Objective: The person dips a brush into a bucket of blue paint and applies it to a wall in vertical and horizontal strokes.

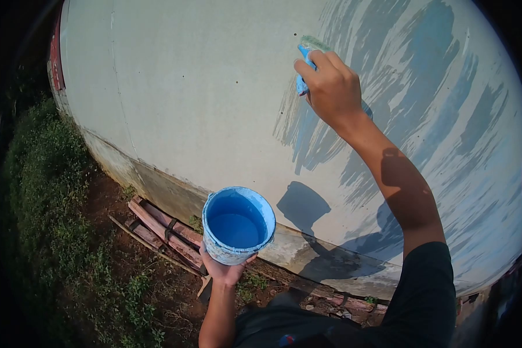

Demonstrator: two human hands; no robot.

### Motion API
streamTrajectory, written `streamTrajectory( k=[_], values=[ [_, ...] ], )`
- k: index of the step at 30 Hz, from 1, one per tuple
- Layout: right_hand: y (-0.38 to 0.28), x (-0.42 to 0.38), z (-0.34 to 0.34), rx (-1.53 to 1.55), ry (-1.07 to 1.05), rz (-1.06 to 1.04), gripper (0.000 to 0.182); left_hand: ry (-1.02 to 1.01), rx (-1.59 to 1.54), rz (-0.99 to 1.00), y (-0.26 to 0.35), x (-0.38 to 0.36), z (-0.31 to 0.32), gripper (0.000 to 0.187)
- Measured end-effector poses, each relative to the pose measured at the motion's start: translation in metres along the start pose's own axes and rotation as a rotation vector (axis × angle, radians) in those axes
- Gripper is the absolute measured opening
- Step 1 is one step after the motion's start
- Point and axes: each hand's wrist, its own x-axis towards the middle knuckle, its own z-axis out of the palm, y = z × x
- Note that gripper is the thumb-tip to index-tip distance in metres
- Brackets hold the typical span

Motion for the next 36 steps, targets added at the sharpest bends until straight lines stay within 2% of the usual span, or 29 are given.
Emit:
streamTrajectory(
  k=[2, 4, 6, 8, 9, 11, 12, 14, 16, 18, 19, 21, 22, 24, 26, 28, 30, 31, 33, 34, 36],
  values=[
    [-0.017, -0.037, 0.022, -0.065, -0.137, -0.096, 0.011, -0.095, -0.054, 0.016, 0.005, -0.001, -0.001, 0.089],
    [-0.044, -0.086, 0.05, -0.106, -0.051, -0.271, 0.007, -0.051, -0.053, 0.026, 0.014, -0.002, 0.0, 0.089],
    [-0.09, -0.136, 0.053, 0.086, -0.28, -0.227, 0.012, 0.022, -0.065, 0.054, 0.02, -0.006, 0.008, 0.088],
    [-0.139, -0.17, 0.045, 0.338, -0.62, -0.106, 0.013, 0.09, -0.034, 0.079, 0.024, -0.012, 0.007, 0.088],
    [-0.156, -0.189, 0.047, 0.346, -0.619, -0.092, 0.013, 0.145, -0.01, 0.114, 0.027, -0.015, 0.007, 0.088],
    [-0.172, -0.216, 0.055, 0.611, -0.949, 0.28, 0.008, 0.104, 0.024, 0.139, 0.03, -0.021, 0.004, 0.087],
    [-0.166, -0.212, 0.05, 0.618, -0.943, 0.279, 0.008, 0.101, 0.007, 0.147, 0.031, -0.025, 0.006, 0.087],
    [-0.138, -0.197, 0.032, 0.63, -0.836, 0.367, 0.022, 0.057, -0.024, 0.134, 0.036, -0.026, 0.008, 0.089],
    [-0.104, -0.158, 0.004, 0.564, -0.532, 0.317, 0.033, 0.005, -0.064, 0.128, 0.038, -0.029, 0.0, 0.09],
    [-0.071, -0.111, -0.02, 0.423, -0.224, 0.232, 0.034, -0.018, -0.097, 0.119, 0.037, -0.03, -0.008, 0.096],
    [-0.06, -0.097, -0.028, 0.42, -0.238, 0.246, 0.034, -0.004, -0.096, 0.105, 0.036, -0.031, -0.009, 0.096],
    [-0.047, -0.081, -0.035, 0.148, -0.096, 0.214, 0.029, 0.1, -0.07, 0.145, 0.032, -0.031, -0.011, 0.095],
    [-0.048, -0.091, -0.028, 0.145, -0.108, 0.223, 0.029, 0.11, -0.069, 0.133, 0.03, -0.032, -0.014, 0.095],
    [-0.058, -0.125, 0.003, 0.036, -0.119, 0.113, 0.021, 0.104, -0.043, 0.13, 0.029, -0.029, -0.019, 0.095],
    [-0.097, -0.17, 0.02, 0.049, -0.146, 0.016, 0.013, 0.075, -0.062, 0.104, 0.03, -0.027, -0.022, 0.095],
    [-0.148, -0.224, 0.028, 0.185, -0.319, -0.024, 0.012, 0.044, -0.085, 0.085, 0.03, -0.025, -0.029, 0.095],
    [-0.197, -0.288, 0.04, 0.295, -0.64, -0.013, 0.011, 0.065, -0.08, 0.047, 0.03, -0.024, -0.037, 0.097],
    [-0.205, -0.294, 0.042, 0.289, -0.633, -0.022, 0.011, 0.054, -0.083, 0.052, 0.028, -0.021, -0.032, 0.097],
    [-0.215, -0.289, 0.044, 0.624, -0.963, 0.261, 0.009, 0.108, -0.082, 0.083, 0.025, -0.021, -0.019, 0.098],
    [-0.211, -0.29, 0.044, 0.625, -0.96, 0.262, 0.009, 0.107, -0.079, 0.084, 0.026, -0.022, -0.022, 0.098],
    [-0.183, -0.262, 0.025, 0.565, -0.774, 0.33, 0.009, 0.078, -0.087, 0.082, 0.025, -0.023, -0.033, 0.101]
  ],
)
